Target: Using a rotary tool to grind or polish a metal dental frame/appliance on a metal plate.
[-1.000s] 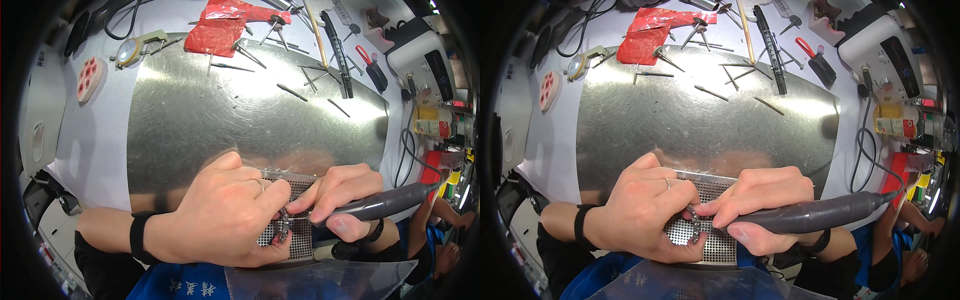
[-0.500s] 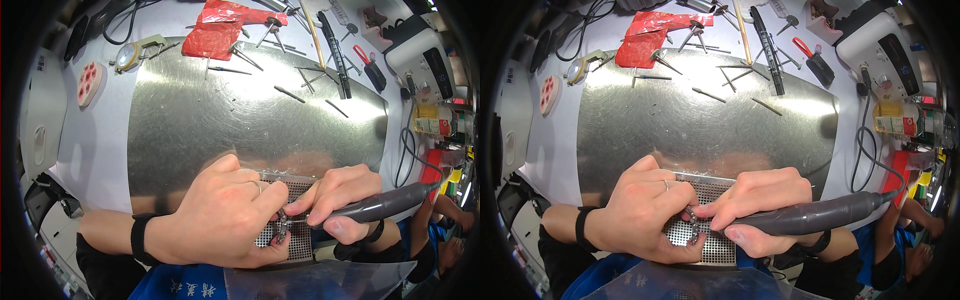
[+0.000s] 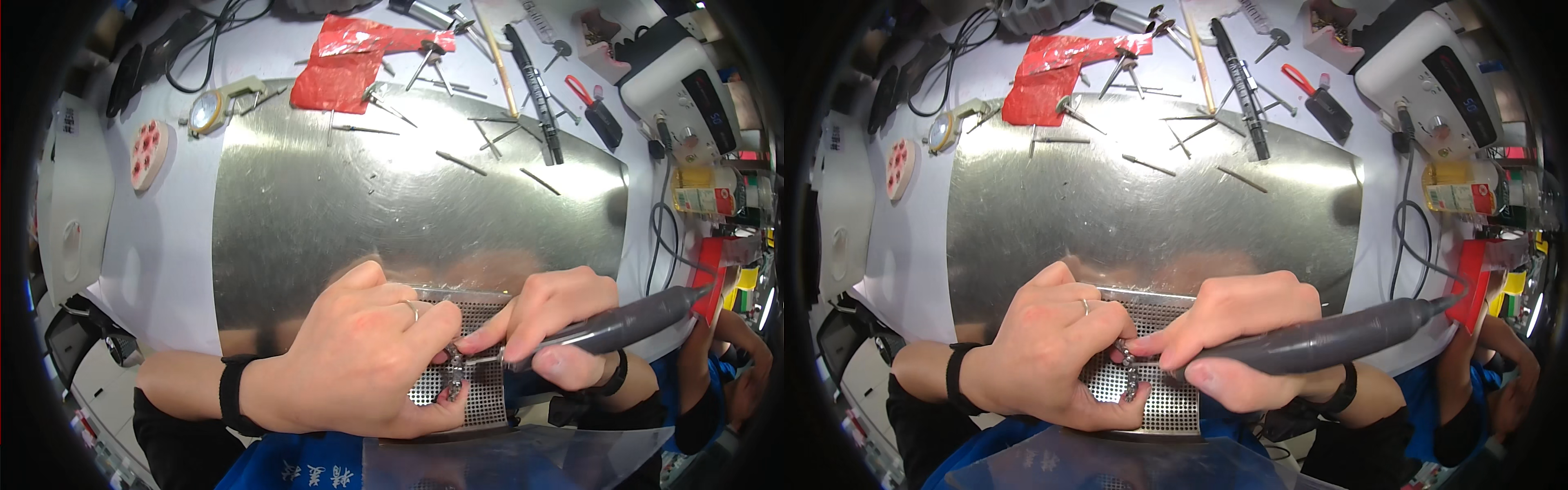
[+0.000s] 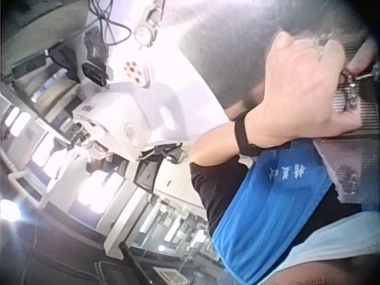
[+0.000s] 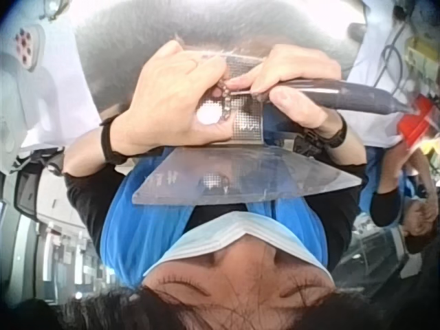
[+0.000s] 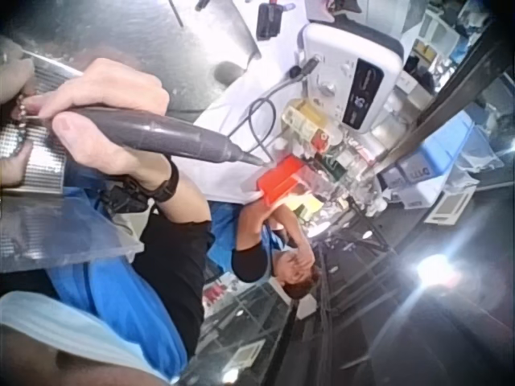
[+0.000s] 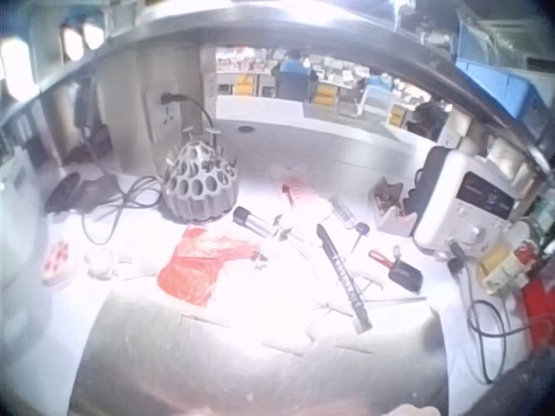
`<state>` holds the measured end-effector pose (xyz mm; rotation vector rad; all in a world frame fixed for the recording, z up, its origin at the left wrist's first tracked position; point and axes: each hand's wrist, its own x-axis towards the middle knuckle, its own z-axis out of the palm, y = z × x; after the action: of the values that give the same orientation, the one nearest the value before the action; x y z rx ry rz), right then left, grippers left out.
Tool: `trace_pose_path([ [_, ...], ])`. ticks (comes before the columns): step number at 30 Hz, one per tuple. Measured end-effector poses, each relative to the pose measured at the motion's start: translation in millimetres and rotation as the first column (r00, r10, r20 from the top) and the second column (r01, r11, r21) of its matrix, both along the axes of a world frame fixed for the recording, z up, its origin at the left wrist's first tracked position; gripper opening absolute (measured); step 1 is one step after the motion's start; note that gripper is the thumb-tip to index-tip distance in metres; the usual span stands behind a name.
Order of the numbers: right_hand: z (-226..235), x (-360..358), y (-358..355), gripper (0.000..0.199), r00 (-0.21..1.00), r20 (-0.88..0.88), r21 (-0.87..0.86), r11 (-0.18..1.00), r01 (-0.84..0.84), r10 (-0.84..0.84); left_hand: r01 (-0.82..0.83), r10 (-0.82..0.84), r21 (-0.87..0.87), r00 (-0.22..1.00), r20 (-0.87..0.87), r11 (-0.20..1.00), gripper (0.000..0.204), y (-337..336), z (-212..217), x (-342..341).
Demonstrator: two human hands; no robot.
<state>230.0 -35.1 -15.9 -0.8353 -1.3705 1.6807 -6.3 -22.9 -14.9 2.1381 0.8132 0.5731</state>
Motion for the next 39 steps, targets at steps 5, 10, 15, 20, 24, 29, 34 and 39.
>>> trace_pose_path([
  [5, 0, 17, 4, 0.023, 0.998, 0.044, 0.053, 0.997, 0.047, -0.049, 0.031, -0.028, 0.064, 0.998, -0.056, 0.997, 0.036, 4, 8, 6],
  [10, -2, 8, -4, 0.029, 0.990, -0.107, -0.230, 0.971, 0.063, -0.090, -0.007, -0.053, -0.107, 0.838, -0.543, 0.994, 0.042, -13, 4, -13],
  [15, 1, 7, -17, 0.041, 0.970, -0.214, -0.159, 0.984, 0.082, -0.115, -0.022, -0.013, -0.102, 0.945, -0.327, 0.995, 0.034, -23, -17, -27],
  [20, -7, 8, -13, 0.042, 0.954, -0.258, -0.147, 0.982, 0.115, -0.150, 0.130, -0.118, 0.006, 0.920, -0.373, 0.992, 0.031, -4, -35, -19],
  [24, -7, 3, -11, 0.043, 0.948, -0.271, -0.181, 0.976, 0.119, -0.166, 0.226, -0.164, 0.083, 0.873, -0.460, 0.971, 0.030, -8, -57, -52],
  [29, -3, 9, -7, 0.043, 0.964, -0.234, -0.136, 0.986, 0.094, -0.124, 0.336, -0.181, 0.228, 0.840, -0.512, 0.914, 0.030, 12, -94, -73],
  [34, -1, 5, -12, 0.041, 0.961, -0.236, -0.191, 0.976, 0.101, -0.146, 0.434, -0.197, 0.307, 0.792, -0.578, 0.847, 0.030, -2, -114, -96],
  [39, -3, 6, -15, 0.034, 0.968, -0.202, -0.166, 0.980, 0.113, -0.146, 0.748, -0.064, 0.478, 0.565, -0.822, 0.460, 0.032, -10, -71, -56],
])
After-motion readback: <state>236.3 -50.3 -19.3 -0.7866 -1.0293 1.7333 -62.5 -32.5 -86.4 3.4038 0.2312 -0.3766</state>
